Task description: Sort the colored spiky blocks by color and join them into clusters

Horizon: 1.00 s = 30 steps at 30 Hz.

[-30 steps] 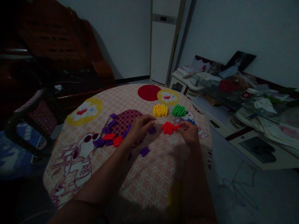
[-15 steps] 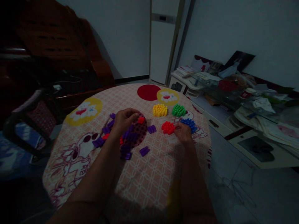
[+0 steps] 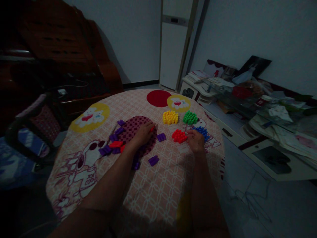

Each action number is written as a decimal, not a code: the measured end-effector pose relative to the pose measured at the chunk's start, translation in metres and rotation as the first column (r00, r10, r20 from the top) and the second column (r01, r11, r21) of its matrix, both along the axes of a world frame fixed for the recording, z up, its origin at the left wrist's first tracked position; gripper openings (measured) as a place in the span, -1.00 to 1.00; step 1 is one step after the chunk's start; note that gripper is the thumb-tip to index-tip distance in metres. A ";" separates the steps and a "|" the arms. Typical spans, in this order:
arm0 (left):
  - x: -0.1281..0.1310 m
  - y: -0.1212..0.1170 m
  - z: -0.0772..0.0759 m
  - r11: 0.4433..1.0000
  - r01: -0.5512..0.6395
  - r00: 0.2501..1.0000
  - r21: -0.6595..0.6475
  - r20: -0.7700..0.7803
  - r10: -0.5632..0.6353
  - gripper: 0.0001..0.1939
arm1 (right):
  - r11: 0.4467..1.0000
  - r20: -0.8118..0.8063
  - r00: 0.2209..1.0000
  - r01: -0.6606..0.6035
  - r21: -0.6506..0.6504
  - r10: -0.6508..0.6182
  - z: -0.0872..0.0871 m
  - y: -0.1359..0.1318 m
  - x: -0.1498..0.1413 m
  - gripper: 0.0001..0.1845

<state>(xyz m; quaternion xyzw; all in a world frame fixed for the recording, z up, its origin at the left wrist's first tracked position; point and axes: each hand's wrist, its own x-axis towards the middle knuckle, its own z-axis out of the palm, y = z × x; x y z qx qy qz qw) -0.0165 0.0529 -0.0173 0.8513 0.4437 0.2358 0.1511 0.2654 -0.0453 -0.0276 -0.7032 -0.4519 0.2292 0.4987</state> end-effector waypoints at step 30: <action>0.071 -0.018 0.028 0.994 0.054 0.998 -0.095 0.043 -0.050 -0.72 | 0.995 0.317 0.944 0.071 0.063 -0.088 -0.004 0.005 -0.012 -0.55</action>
